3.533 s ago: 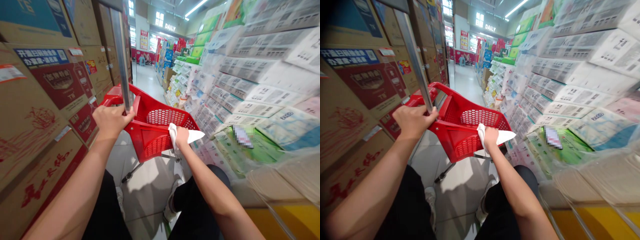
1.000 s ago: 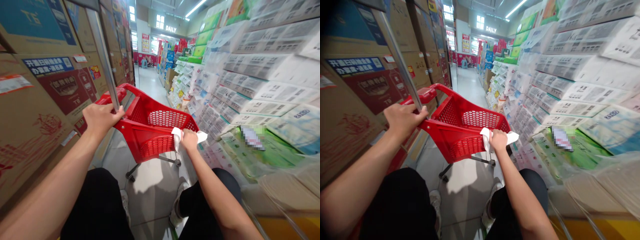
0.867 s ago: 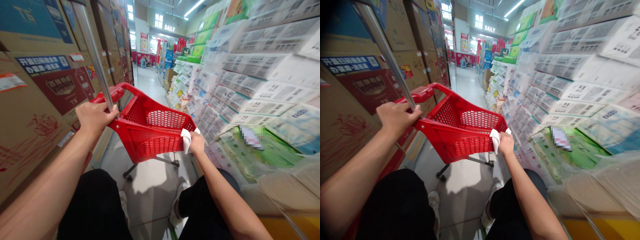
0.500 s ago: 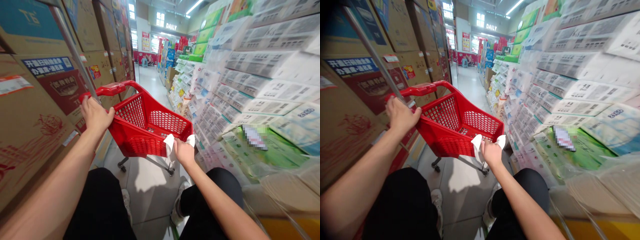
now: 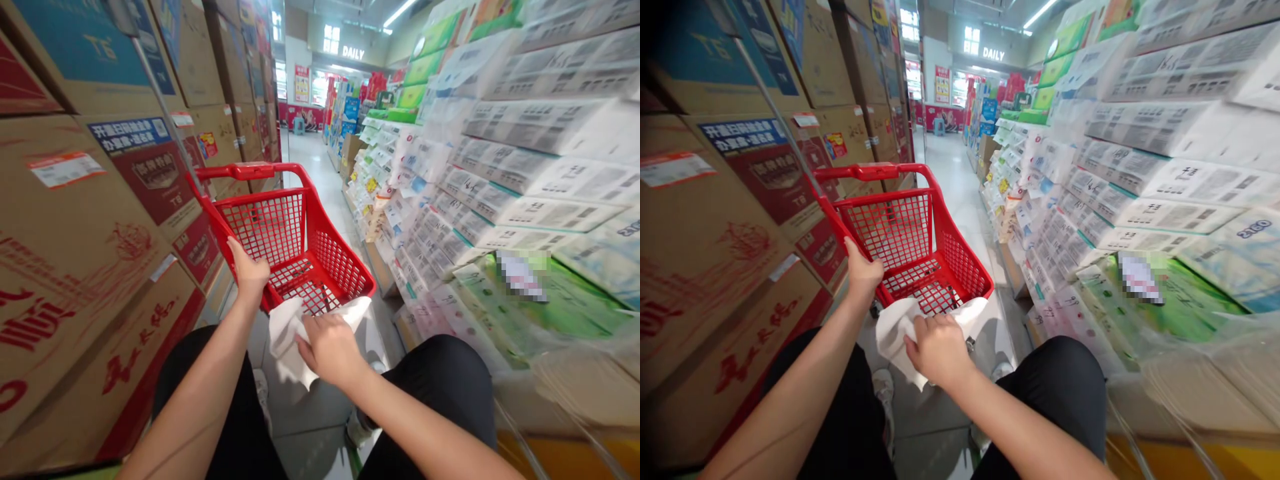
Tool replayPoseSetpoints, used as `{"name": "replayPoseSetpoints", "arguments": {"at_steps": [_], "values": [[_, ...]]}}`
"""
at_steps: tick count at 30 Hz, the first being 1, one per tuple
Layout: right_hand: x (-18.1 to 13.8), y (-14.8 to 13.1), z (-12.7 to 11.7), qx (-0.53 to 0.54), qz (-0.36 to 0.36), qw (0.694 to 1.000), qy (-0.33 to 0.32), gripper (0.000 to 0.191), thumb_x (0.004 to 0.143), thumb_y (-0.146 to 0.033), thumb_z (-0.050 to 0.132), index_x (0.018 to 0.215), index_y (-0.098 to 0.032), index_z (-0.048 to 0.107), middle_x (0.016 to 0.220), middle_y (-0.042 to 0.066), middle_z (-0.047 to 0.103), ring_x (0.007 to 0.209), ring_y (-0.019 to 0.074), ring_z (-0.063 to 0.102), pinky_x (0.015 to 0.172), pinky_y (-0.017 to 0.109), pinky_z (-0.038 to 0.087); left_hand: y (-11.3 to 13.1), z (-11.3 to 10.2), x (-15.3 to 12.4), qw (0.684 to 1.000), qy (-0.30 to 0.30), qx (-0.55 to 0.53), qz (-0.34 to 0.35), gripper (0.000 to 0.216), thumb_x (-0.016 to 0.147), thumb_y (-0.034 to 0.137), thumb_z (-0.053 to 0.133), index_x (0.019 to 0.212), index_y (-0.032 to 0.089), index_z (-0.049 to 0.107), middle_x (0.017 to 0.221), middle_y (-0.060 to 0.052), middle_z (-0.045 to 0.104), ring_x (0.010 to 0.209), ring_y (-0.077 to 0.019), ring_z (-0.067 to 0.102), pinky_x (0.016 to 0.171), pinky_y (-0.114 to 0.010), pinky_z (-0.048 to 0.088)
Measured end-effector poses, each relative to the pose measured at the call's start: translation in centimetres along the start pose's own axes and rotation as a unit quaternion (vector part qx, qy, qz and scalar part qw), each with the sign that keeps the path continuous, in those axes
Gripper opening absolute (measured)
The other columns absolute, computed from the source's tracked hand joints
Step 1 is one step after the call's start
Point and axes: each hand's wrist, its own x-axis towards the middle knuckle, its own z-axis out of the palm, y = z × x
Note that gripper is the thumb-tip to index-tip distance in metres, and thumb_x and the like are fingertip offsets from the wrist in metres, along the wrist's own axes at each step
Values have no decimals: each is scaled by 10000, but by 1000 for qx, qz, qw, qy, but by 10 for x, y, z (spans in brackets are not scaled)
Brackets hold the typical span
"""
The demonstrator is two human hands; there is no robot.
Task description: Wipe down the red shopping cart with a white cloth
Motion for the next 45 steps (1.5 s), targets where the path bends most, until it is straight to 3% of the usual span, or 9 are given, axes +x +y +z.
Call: {"name": "replayPoseSetpoints", "arguments": {"at_steps": [3,8,11,15,21,26,35,40,45], "values": [[-4,17,-3,5,-5,1000,8,423,945,-577,483,906,-178,618,882,87,658,887,242,576,835,368,401,-7,-9,14,998,-26,-54,-3,1063,673,93,621,1588,96,80,1560,-175,389,1446,-256,380,1217,-407,273],[-3,24,-5,-15,-14,1000,13,431,952,-589,477,890,-181,599,885,82,660,874,234,571,829,360,373,-7,-12,26,986,-75,-144,-34,1016,716,112,608,1594,133,99,1147,-116,703,1023,-225,693,957,-402,547],[1,12,-3,-14,-21,1000,5,355,960,-527,511,896,-187,595,869,65,665,859,226,575,791,349,361,-4,-11,37,980,-105,-165,-47,989,714,91,596,1592,150,144,1100,-104,717,944,-205,710,897,-365,570],[4,1,7,-15,-23,1000,-6,293,930,-492,585,891,-201,587,858,45,666,845,217,581,748,331,342,2,-6,47,987,-97,-126,-9,902,676,57,610,1531,111,325,1363,-161,601,1238,-235,594,1104,-385,438],[10,0,19,-12,-3,1000,27,249,943,-455,551,946,-208,584,892,51,667,872,222,583,740,331,332,4,-4,-10,991,-115,-69,10,957,623,73,689,1511,144,341,1503,-165,465,1417,-292,421,1198,-408,328],[29,3,24,-19,40,999,22,209,934,-414,552,961,-209,584,946,62,681,893,228,596,766,330,358,0,-8,-62,960,-180,-203,-76,742,632,55,540,1362,186,525,1142,-71,712,990,-214,691,870,-316,573],[32,39,18,-61,79,995,25,333,946,-497,500,946,-180,600,927,95,685,894,245,593,813,355,359,7,-6,-45,934,-235,-250,-104,811,549,103,495,1352,168,579,889,-28,743,539,-119,588,458,-199,434],[17,64,9,-80,58,994,34,284,931,-419,479,921,-168,613,931,100,671,930,253,562,894,381,336,9,11,-54,934,-198,-275,-110,845,567,98,473,1404,183,542,965,-56,753,637,-175,671,541,-256,529],[27,34,18,-52,91,993,57,288,893,-442,516,955,-174,599,946,102,665,913,250,558,818,371,333,13,40,-81,951,-78,-286,-91,918,626,73,479,1524,232,376,1299,-83,665,1055,-218,692,837,-315,589]]}}
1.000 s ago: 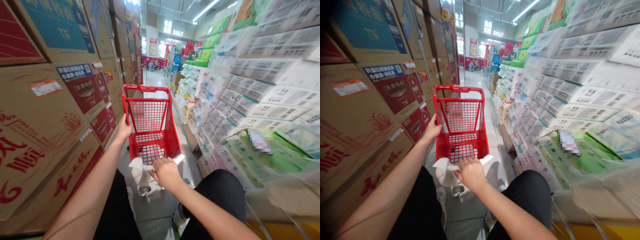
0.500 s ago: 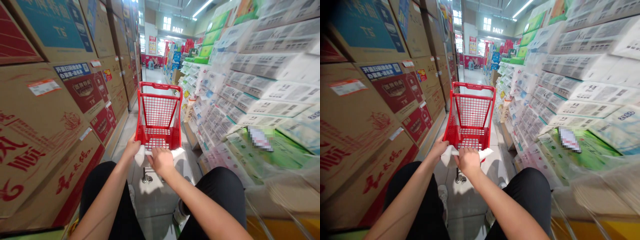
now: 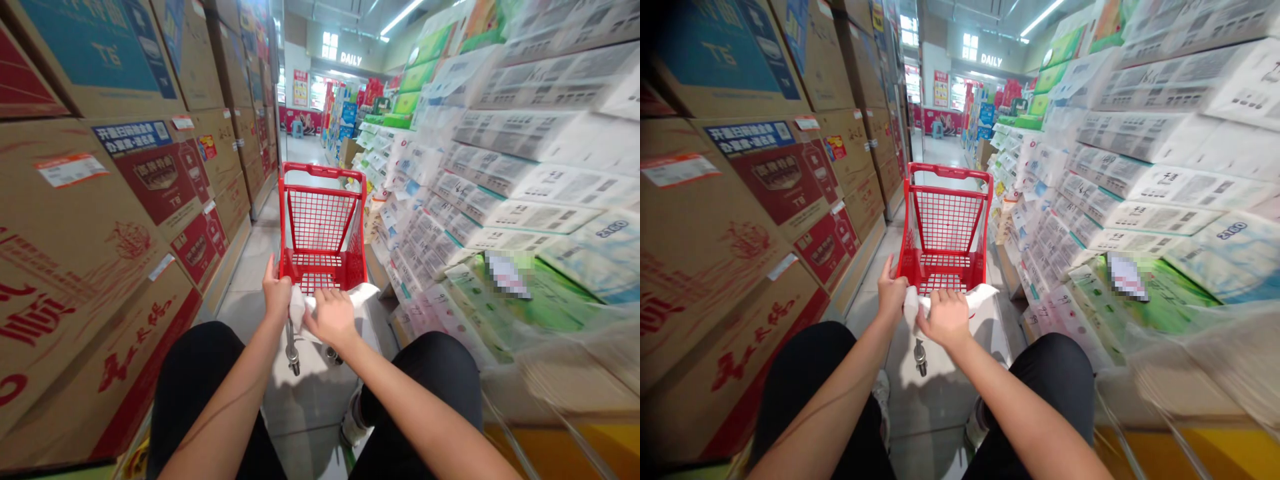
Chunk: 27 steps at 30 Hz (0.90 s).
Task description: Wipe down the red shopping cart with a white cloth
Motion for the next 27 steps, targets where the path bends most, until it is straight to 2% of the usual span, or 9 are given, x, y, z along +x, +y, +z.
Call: {"name": "replayPoseSetpoints", "arguments": {"at_steps": [3,6,12,16,20,24,27], "values": [[6,-22,7,18,-5,1000,-2,260,884,-410,522,978,-177,590,942,90,664,881,237,562,785,355,326,-4,8,-7,1000,-20,9,14,892,632,62,479,1505,235,422,1324,-64,655,1126,-222,668,905,-325,580],[6,-25,10,25,-20,999,0,227,926,-370,471,965,-182,592,909,78,668,851,220,565,766,339,309,0,3,-7,999,-38,-3,0,883,610,50,489,1475,226,473,1309,-56,666,1070,-229,690,859,-322,601],[-10,18,4,-9,3,1000,13,295,988,-370,404,893,-184,612,866,75,681,838,211,563,788,332,302,9,-20,4,997,-64,-28,-31,899,599,50,539,1479,220,465,1333,-78,650,1097,-251,680,854,-323,598],[-13,35,-1,-29,27,999,8,315,975,-371,416,850,-177,631,856,88,694,852,220,573,828,346,308,1,-20,6,996,-68,-50,-31,914,596,48,539,1484,241,434,1432,-71,573,1204,-242,628,914,-314,577],[-4,6,1,5,72,997,18,281,961,-313,418,846,-188,641,850,78,707,828,212,597,798,349,306,-9,-3,-6,994,-68,-49,-70,931,649,80,526,1531,289,315,1377,-56,612,1108,-205,675,894,-321,584],[7,-30,7,43,42,998,9,230,934,-305,445,900,-181,635,872,76,710,808,211,603,757,342,307,-9,8,-16,991,-85,-71,-79,997,632,65,522,1556,315,241,1335,-47,638,1028,-174,696,869,-288,581],[8,-33,10,51,-5,999,3,199,916,-299,462,933,-176,617,870,66,698,804,202,595,742,331,304,0,2,-16,987,-122,-90,-53,981,626,63,539,1546,297,291,1356,-53,627,1073,-183,679,870,-264,568]]}}
